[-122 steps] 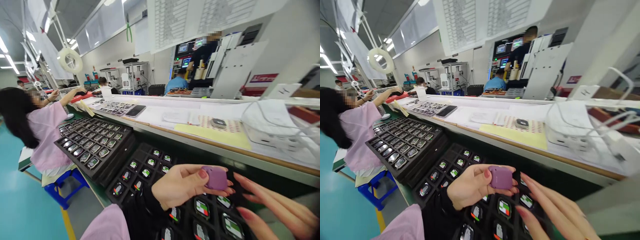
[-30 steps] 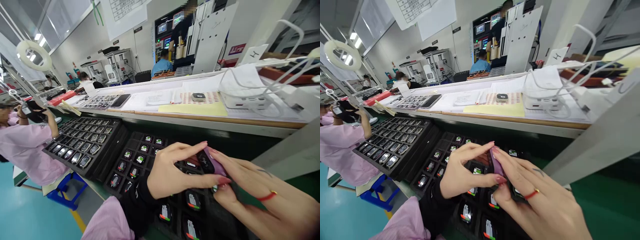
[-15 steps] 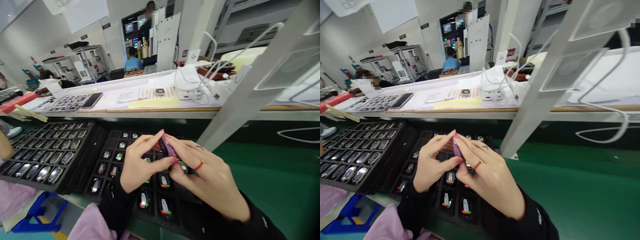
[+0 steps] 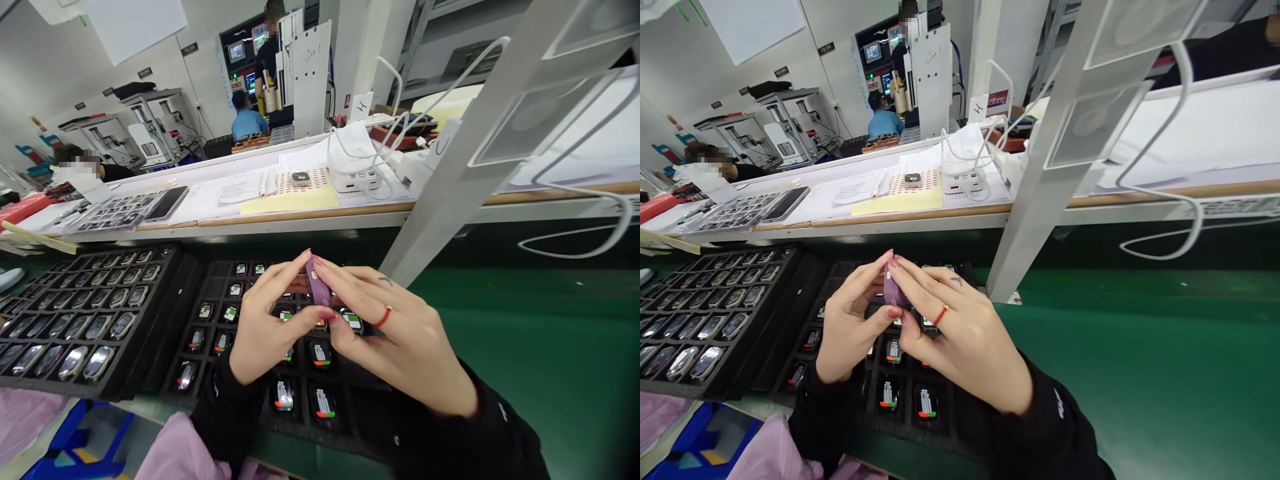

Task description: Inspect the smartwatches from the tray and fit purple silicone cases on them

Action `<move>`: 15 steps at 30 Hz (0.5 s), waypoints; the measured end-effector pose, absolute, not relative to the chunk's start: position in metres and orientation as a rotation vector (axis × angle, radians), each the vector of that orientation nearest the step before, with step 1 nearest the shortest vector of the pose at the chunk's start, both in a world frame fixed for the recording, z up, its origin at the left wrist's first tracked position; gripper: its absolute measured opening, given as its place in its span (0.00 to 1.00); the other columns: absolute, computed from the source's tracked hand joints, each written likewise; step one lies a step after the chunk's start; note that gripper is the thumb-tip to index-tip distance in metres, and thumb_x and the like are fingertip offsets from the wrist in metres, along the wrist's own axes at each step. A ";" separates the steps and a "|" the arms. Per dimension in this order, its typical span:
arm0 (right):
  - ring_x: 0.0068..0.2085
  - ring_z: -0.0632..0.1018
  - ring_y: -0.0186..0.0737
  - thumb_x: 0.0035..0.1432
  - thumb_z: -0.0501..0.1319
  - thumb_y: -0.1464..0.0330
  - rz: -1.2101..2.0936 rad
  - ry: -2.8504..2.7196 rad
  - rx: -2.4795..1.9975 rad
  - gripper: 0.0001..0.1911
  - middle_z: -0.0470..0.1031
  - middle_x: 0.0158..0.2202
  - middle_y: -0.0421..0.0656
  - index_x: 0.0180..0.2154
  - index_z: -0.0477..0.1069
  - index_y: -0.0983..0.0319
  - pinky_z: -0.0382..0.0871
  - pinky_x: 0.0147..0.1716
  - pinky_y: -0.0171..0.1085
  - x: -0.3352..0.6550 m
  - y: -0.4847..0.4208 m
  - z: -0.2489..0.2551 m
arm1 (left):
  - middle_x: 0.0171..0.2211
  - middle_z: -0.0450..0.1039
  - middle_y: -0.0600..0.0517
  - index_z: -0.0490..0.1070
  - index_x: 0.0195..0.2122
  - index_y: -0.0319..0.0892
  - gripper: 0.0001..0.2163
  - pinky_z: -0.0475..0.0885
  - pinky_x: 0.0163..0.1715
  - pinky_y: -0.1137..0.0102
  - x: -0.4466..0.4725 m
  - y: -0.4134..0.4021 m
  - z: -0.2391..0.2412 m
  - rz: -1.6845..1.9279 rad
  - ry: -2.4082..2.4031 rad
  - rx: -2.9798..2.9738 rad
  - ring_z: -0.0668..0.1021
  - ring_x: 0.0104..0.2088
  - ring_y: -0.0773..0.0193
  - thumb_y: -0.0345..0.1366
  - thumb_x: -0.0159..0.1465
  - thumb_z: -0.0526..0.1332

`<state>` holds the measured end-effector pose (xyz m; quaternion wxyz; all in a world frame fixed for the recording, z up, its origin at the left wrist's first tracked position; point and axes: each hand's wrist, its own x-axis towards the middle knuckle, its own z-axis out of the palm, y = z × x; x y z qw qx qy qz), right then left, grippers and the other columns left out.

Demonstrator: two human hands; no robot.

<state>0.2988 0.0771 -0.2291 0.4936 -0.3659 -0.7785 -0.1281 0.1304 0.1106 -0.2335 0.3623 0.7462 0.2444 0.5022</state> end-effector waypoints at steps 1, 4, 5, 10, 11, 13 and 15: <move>0.49 0.76 0.38 0.56 0.58 0.79 -0.289 -1.893 -0.876 0.32 0.73 0.53 0.46 0.62 0.60 0.60 0.76 0.49 0.40 0.300 0.077 -0.228 | 0.56 0.67 0.48 0.64 0.63 0.51 0.28 0.73 0.54 0.71 0.131 0.111 -0.234 1.285 0.610 1.908 0.74 0.53 0.61 0.30 0.61 0.66; 0.50 0.76 0.37 0.57 0.58 0.79 -0.240 -1.888 -0.851 0.32 0.73 0.53 0.46 0.62 0.59 0.59 0.76 0.49 0.40 0.302 0.077 -0.225 | 0.59 0.65 0.49 0.63 0.63 0.54 0.28 0.70 0.57 0.72 0.132 0.113 -0.235 1.276 0.544 1.875 0.71 0.57 0.61 0.31 0.62 0.65; 0.50 0.76 0.37 0.56 0.58 0.79 -0.229 -1.883 -0.847 0.32 0.73 0.53 0.46 0.62 0.60 0.59 0.76 0.49 0.40 0.302 0.076 -0.225 | 0.59 0.65 0.49 0.63 0.63 0.54 0.28 0.70 0.57 0.72 0.132 0.113 -0.235 1.272 0.525 1.863 0.71 0.57 0.61 0.30 0.62 0.65; 0.52 0.75 0.36 0.57 0.59 0.79 -0.184 -1.842 -0.827 0.30 0.74 0.51 0.47 0.61 0.62 0.59 0.75 0.51 0.39 0.303 0.075 -0.224 | 0.60 0.64 0.48 0.63 0.64 0.54 0.29 0.70 0.57 0.70 0.132 0.111 -0.235 1.254 0.463 1.809 0.72 0.57 0.61 0.28 0.62 0.64; 0.52 0.75 0.36 0.57 0.59 0.79 -0.177 -1.839 -0.826 0.30 0.74 0.52 0.47 0.61 0.62 0.60 0.75 0.51 0.38 0.303 0.075 -0.224 | 0.60 0.64 0.47 0.63 0.64 0.53 0.29 0.70 0.57 0.70 0.132 0.110 -0.235 1.249 0.460 1.802 0.71 0.58 0.61 0.28 0.62 0.64; 0.53 0.75 0.36 0.58 0.60 0.79 -0.167 -1.837 -0.828 0.30 0.72 0.54 0.48 0.61 0.62 0.60 0.74 0.52 0.39 0.304 0.075 -0.225 | 0.60 0.64 0.47 0.63 0.64 0.53 0.28 0.70 0.57 0.69 0.132 0.110 -0.235 1.245 0.451 1.793 0.71 0.58 0.60 0.28 0.63 0.63; 0.53 0.75 0.36 0.58 0.60 0.79 -0.165 -1.839 -0.820 0.31 0.72 0.54 0.48 0.62 0.61 0.60 0.74 0.52 0.39 0.304 0.076 -0.226 | 0.60 0.65 0.48 0.63 0.63 0.53 0.28 0.70 0.57 0.71 0.132 0.110 -0.235 1.243 0.434 1.782 0.71 0.58 0.61 0.28 0.63 0.63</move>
